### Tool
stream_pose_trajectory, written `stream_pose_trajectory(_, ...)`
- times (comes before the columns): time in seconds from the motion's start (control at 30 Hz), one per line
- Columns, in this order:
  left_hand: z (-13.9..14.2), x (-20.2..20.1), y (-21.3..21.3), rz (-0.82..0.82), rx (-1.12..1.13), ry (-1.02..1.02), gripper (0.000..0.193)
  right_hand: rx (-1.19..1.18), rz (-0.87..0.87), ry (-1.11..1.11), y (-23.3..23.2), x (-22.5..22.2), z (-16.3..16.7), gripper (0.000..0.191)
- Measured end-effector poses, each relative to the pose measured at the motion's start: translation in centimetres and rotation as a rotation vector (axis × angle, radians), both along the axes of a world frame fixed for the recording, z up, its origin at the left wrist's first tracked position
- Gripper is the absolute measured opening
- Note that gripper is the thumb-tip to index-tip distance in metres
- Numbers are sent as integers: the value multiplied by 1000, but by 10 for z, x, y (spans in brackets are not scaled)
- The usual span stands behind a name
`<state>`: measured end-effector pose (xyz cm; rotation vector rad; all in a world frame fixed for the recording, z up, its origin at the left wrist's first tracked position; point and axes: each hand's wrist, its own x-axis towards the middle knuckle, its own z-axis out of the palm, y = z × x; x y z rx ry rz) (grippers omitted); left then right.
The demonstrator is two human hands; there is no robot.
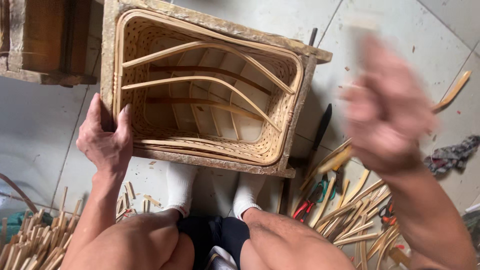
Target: The person sits on the workshop floor weaving a rectangular bamboo basket. They bend and insert thin bamboo strips across the basket frame, trim strips with pliers and scissors, tap strips tight with a hammer, and squeeze glue from a bottle onto the woven ribs.
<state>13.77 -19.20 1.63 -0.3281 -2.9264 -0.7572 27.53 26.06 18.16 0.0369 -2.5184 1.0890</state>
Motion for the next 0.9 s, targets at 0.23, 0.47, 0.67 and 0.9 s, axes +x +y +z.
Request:
stream_pose_trajectory(0.23,0,-2,2,-8,-32,-1,58,-269,583,-80,-151,-174,-58,32)
stream_pose_trajectory(0.47,5,-4,9,7,-3,-11,60,-249,676,-408,-182,-188,-93,39)
stream_pose_trajectory(0.67,9,-6,12,5,20,-17,59,-344,759,-272,-196,-180,-115,35)
stream_pose_trajectory(0.9,16,-19,18,21,142,62,57,-239,740,-566,-196,-198,-109,38)
